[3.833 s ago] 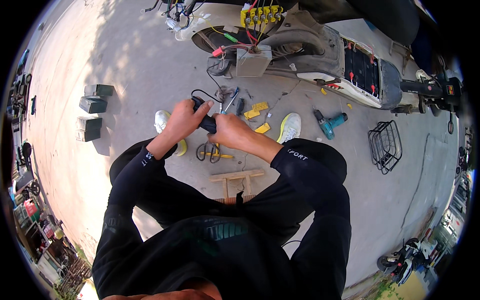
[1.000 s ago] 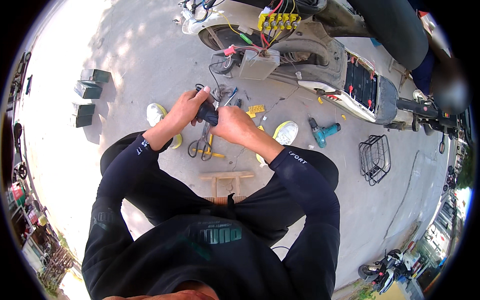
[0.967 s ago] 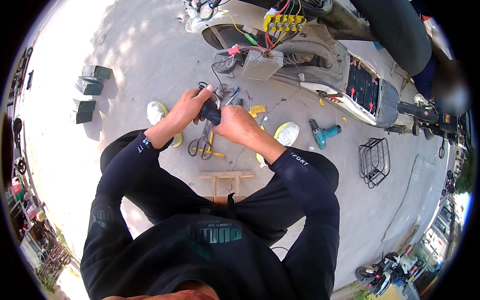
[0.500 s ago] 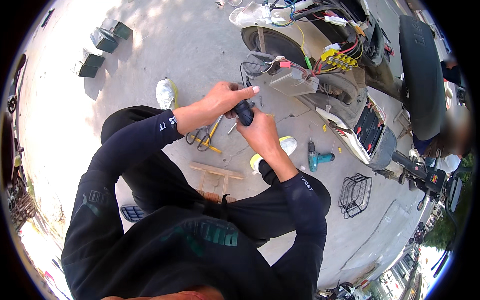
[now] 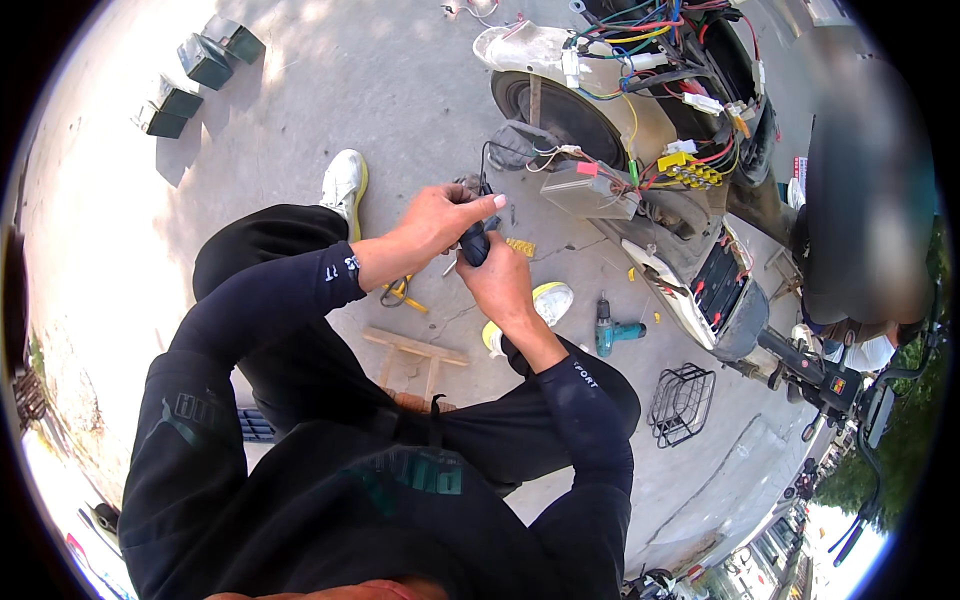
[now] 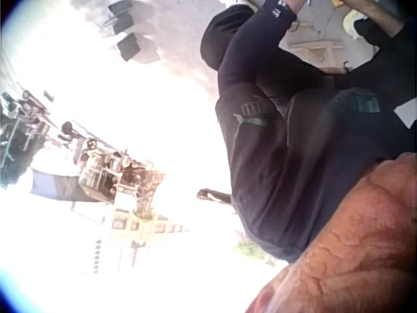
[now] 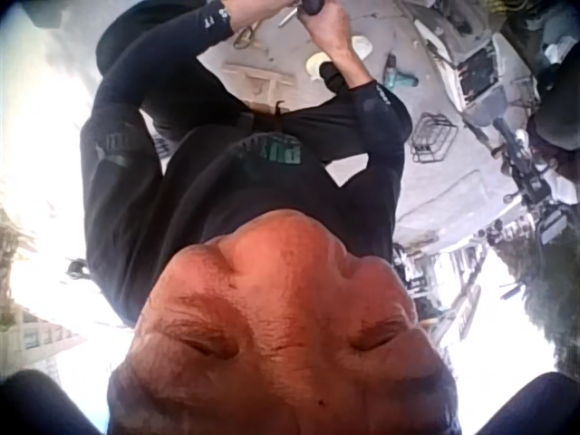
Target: The person sits on the ground and works on the exposed wiring of a scooter. They use a multimeter to test electrical connections and a screwdriver to adjust components within the wiring harness. The person repeatedly probes wires and checks the multimeter display throughout the clip.
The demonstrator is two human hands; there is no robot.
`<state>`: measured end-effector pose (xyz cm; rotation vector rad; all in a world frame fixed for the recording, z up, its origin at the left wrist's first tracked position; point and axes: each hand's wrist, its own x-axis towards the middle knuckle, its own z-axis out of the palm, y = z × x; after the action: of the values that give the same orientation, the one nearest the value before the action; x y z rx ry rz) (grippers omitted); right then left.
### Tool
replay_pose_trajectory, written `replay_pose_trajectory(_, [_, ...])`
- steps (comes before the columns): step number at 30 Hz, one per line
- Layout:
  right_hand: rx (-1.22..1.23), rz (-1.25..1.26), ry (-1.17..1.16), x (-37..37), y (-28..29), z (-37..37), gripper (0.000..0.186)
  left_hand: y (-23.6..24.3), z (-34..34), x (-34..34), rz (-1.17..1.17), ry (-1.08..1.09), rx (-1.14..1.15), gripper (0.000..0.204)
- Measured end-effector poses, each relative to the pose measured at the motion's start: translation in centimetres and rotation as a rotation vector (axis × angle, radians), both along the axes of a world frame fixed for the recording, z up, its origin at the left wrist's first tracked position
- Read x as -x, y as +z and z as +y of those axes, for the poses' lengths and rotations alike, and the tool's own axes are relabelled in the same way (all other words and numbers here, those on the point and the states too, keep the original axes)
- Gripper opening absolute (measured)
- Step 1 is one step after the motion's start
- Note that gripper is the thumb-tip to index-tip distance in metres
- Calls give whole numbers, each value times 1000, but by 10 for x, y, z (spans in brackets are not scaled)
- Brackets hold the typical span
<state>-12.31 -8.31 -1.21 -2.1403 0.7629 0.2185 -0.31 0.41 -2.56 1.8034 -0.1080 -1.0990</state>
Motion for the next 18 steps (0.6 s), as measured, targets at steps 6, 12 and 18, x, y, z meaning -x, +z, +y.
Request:
replay_pose_trajectory(6, [107, 38, 2, 4, -15, -9, 32, 4, -11, -5, 88, -37, 27, 60])
replay_pose_trajectory(12, [113, 12, -61, 9, -10, 9, 32, 9, 4, -1, 60, -61, 32, 54])
replay_pose_trajectory(18, [-42, 39, -103, 70, -28, 81, 32, -9, 67, 64, 90, 8, -110, 45])
